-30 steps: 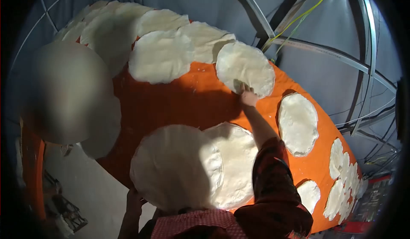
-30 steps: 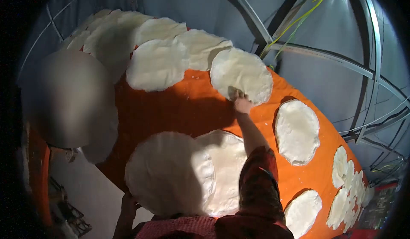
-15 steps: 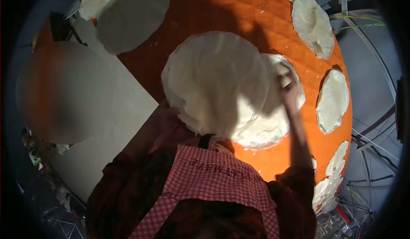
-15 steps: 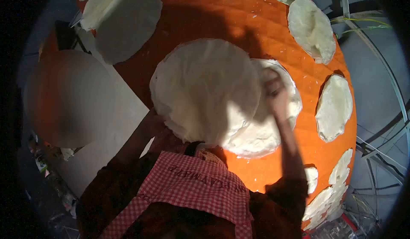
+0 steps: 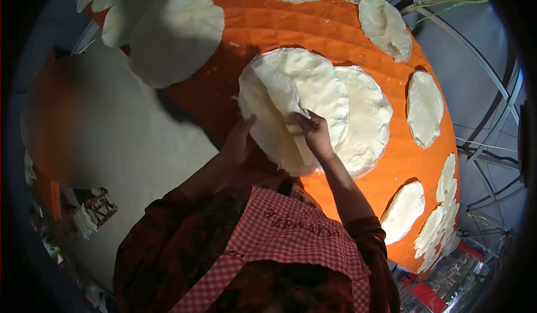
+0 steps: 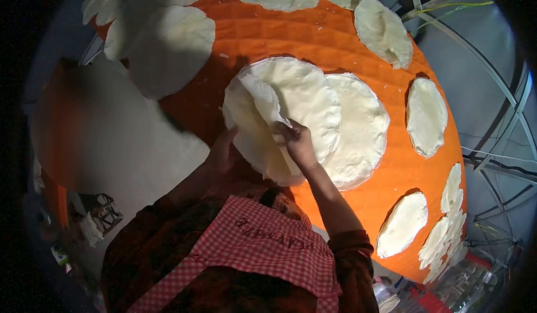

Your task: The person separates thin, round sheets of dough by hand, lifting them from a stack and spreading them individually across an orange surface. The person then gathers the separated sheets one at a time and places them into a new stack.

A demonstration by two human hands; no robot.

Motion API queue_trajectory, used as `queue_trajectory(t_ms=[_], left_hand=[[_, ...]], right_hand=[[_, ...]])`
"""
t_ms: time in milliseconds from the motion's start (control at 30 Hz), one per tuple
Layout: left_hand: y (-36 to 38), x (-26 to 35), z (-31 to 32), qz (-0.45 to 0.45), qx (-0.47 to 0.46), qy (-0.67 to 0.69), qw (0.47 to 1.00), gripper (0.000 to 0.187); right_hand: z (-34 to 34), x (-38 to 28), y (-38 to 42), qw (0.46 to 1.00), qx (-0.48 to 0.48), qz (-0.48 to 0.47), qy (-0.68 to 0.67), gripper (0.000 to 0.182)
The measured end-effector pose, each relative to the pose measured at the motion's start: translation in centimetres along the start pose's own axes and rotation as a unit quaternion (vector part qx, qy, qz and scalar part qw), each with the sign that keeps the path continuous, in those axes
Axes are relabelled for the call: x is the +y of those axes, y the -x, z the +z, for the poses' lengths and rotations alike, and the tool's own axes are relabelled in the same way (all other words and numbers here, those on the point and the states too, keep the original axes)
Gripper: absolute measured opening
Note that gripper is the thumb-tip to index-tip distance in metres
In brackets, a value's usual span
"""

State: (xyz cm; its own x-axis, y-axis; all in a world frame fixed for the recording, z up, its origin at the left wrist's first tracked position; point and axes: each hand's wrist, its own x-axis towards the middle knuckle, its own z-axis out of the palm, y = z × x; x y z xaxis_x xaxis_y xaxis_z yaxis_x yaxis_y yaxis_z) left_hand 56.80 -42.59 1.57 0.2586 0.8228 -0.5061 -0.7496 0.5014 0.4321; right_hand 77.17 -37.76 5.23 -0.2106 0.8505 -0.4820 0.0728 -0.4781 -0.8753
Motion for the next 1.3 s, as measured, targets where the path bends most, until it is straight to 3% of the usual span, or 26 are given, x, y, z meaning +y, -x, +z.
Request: queue_trajectory(t_ms=[33, 133, 167, 267, 467, 567, 667, 767, 800, 833, 867, 900, 967, 1000, 1033, 1133, 1200, 1233, 1267, 1300], left_hand=[[0.2, 0.3, 0.0, -0.038, -0.004, 0.069, 0.997, 0.043], [-0.2, 0.5, -0.3, -0.058, -0.06, 0.109, 0.991, 0.043], [-0.3, 0.5, -0.2, -0.042, -0.06, 0.054, 0.996, 0.043], [-0.3, 0.3, 0.1, 0.004, -0.057, -0.062, 0.996, 0.043], [-1.2, 0.2, -0.2, 0.05, -0.06, -0.159, 0.984, 0.044], [-1.4, 0.0, 0.0, 0.08, -0.039, -0.205, 0.975, 0.043], [-2.2, -0.7, -0.8, 0.089, -0.015, -0.245, 0.965, 0.04], [-2.7, -0.9, -1.6, 0.094, 0.035, -0.284, 0.953, 0.037], [-3.4, -1.4, -3.2, 0.089, 0.055, -0.292, 0.951, 0.036], [-3.8, -1.4, -4.2, 0.084, 0.074, -0.3, 0.947, 0.036], [-3.6, -0.9, -4.4, 0.07, 0.083, -0.277, 0.955, 0.036], [-3.2, -0.5, -4.8, 0.054, 0.094, -0.255, 0.961, 0.036], [-2.5, 0.1, -5.5, 0.031, 0.123, -0.26, 0.957, 0.038], [-2.4, 0.4, -5.7, 0.027, 0.14, -0.287, 0.947, 0.039], [-2.5, 0.6, -5.8, 0.024, 0.156, -0.312, 0.937, 0.04], [-3.6, -0.9, -8.2, 0.064, 0.132, -0.287, 0.947, 0.041], [-2.3, -0.3, -6.4, 0.079, 0.142, -0.245, 0.956, 0.038], [-2.0, 0.1, -5.6, 0.09, 0.145, -0.225, 0.959, 0.037], [-2.3, 0.1, -6.0, 0.076, 0.135, -0.224, 0.962, 0.038], [-2.6, 0.0, -7.1, 0.063, 0.125, -0.222, 0.965, 0.038]], right_hand=[[0.3, 0.0, 0.0, 0.996, -0.009, -0.055, 0.069, 0.029], [2.2, 1.8, 0.7, 0.972, 0.019, -0.071, 0.223, 0.03], [2.5, 2.0, 0.9, 0.952, 0.003, -0.112, 0.286, 0.034], [3.6, 2.3, 1.4, 0.985, -0.017, -0.033, 0.167, 0.043], [4.2, 2.4, 2.2, 0.941, 0.003, -0.13, 0.313, 0.053], [4.0, 2.5, 2.0, 0.954, 0.002, -0.095, 0.284, 0.048], [2.2, 5.7, 0.7, 0.985, 0.004, -0.084, 0.149, 0.043], [2.1, 3.2, 0.4, 0.963, 0.032, -0.082, 0.253, 0.036], [0.2, 3.3, -0.9, 0.843, 0.032, -0.283, 0.457, 0.032], [-3.4, 3.1, -2.8, 0.64, 0.029, -0.455, 0.618, 0.029], [-9.1, 0.9, -5.6, 0.695, -0.087, -0.429, 0.571, 0.027], [-13.4, -2.3, -7.1, 0.771, -0.133, -0.35, 0.515, 0.025], [-26.1, -9.1, -10.3, 0.691, -0.087, -0.303, 0.65, 0.021], [-24.6, -15.1, -7.7, 0.535, -0.022, -0.216, 0.816, 0.018], [-22.7, -21.4, -4.9, 0.328, -0.001, -0.118, 0.937, 0.015], [-27.1, -30.7, -2.5, 0.53, 0.091, -0.22, 0.814, 0.014], [-23.7, -34.2, -1.7, 0.798, 0.208, -0.149, 0.546, 0.017], [-23.8, -34.4, -2.0, 0.617, 0.127, -0.288, 0.721, 0.018], [-23.8, -34.8, -2.0, 0.377, 0.038, -0.399, 0.835, 0.02], [-15.8, -33.4, 1.1, 0.724, 0.166, -0.221, 0.632, 0.02]])
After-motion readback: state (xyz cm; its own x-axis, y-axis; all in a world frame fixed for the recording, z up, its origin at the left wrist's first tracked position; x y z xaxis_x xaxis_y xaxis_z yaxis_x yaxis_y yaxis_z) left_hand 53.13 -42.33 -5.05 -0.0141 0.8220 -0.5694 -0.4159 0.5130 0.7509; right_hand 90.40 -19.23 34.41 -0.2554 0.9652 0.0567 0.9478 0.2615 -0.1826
